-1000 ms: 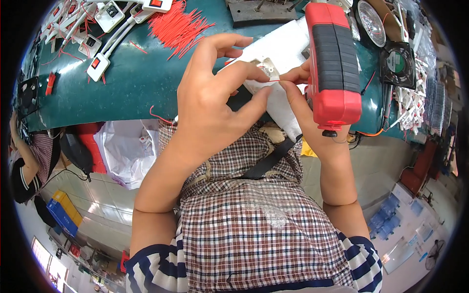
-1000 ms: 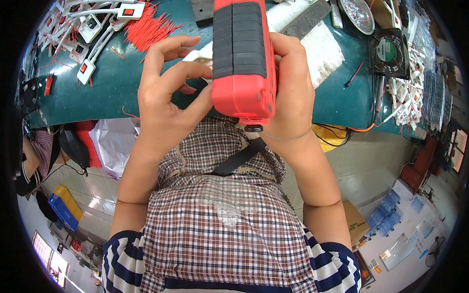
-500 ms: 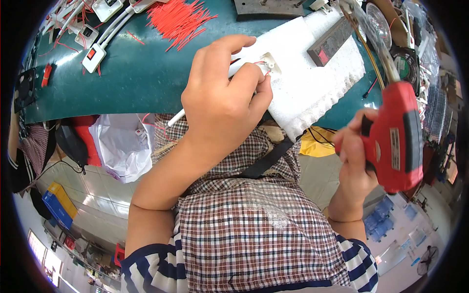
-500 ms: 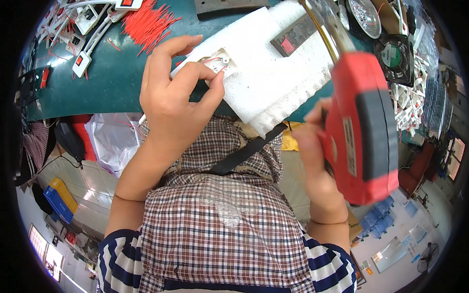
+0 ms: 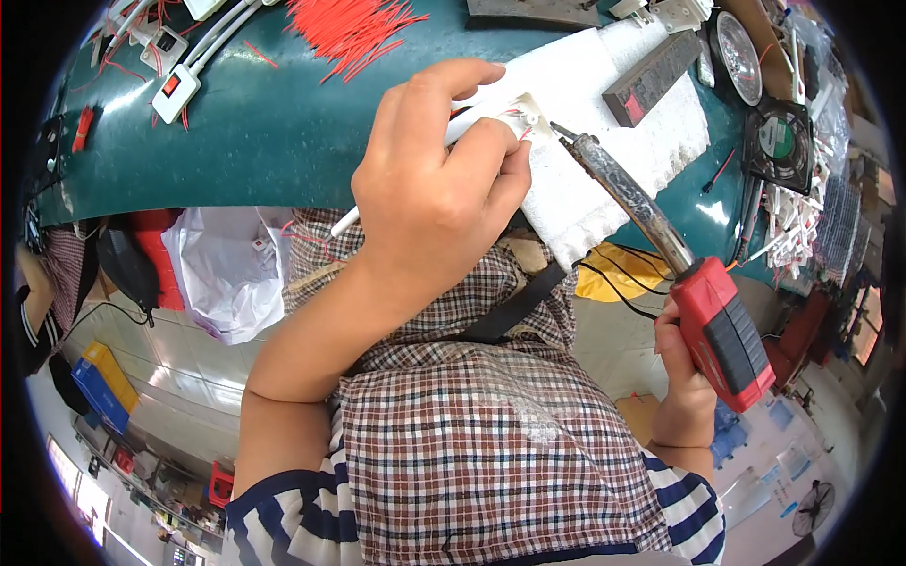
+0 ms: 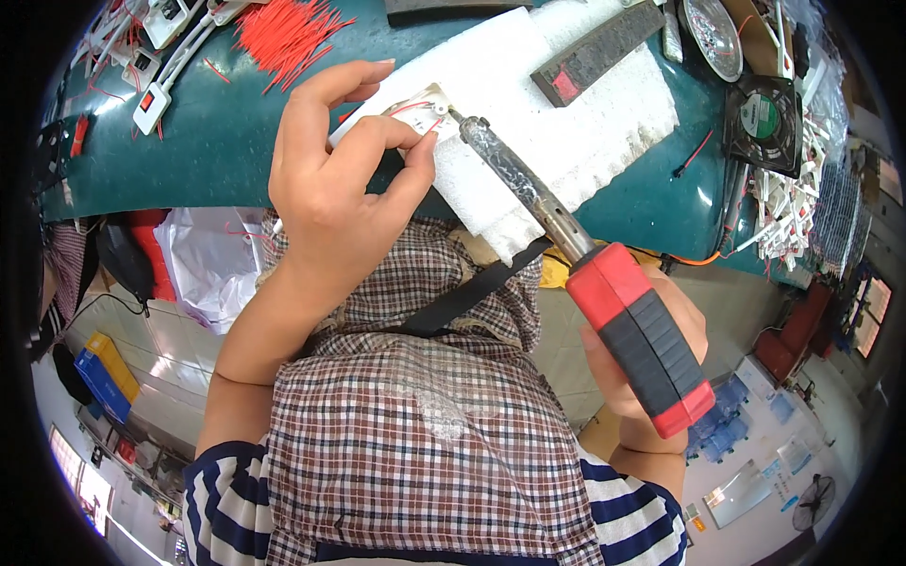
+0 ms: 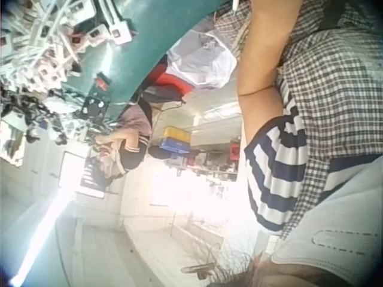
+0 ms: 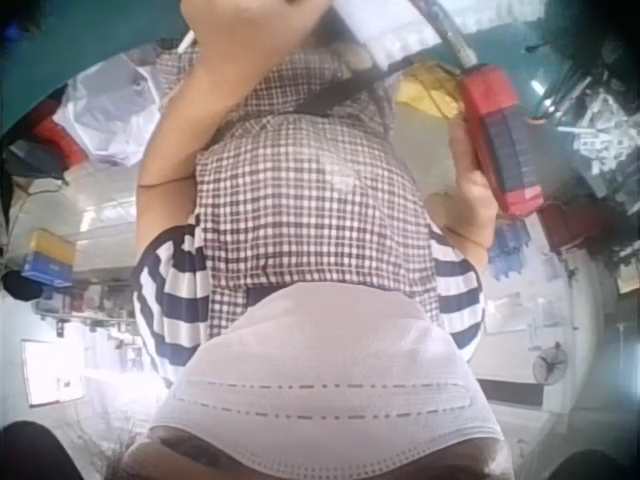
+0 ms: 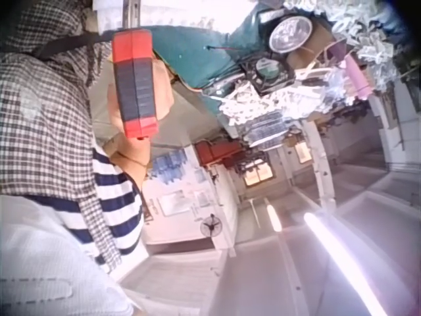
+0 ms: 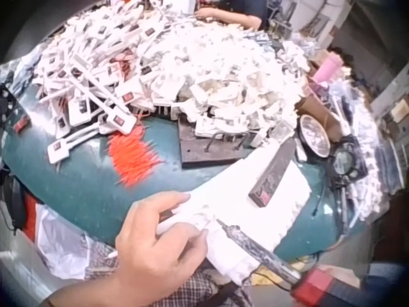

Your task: The person solders wires onto small electrical components, including switches and circuit components, at an assembly workstation. This is done using a soldering iron.

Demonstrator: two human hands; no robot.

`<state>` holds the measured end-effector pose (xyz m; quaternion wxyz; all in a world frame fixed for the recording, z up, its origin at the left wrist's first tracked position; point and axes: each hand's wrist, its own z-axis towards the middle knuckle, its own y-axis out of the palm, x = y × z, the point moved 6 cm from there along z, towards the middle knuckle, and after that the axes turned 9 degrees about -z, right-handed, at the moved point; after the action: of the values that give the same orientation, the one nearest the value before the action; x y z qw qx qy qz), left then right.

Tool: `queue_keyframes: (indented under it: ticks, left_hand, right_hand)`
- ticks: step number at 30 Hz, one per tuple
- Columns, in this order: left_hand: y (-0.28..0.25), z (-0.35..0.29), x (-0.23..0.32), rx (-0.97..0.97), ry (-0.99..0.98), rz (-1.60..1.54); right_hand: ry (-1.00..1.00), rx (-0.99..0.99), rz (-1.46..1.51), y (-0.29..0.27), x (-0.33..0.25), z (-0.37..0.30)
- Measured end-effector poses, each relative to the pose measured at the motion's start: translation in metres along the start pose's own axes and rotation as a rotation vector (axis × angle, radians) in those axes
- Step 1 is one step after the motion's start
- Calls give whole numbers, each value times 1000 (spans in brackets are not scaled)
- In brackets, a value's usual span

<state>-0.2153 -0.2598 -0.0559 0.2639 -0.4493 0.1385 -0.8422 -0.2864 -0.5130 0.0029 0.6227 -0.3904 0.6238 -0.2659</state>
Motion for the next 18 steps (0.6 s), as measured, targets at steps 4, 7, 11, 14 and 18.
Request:
queue_keyframes:
  ticks: [4,7,11,14,18]
  left_hand:
    - [0,-1,-1,8,5,-14]
    - [1,-2,-2,17,7,-16]
    - [1,-3,-2,6,-7,-5]
    - [1,-4,-3,7,-3,-28]
    - [1,-6,-5,20,4,-38]
  right_hand:
    - [-48,14,41,6,-5,9]
    - [-229,49,-45,8,-14,16]
    - [-225,27,-69,10,-21,23]
    - [-151,35,3,8,-22,25]
    - [-99,-73,-47,5,-23,26]
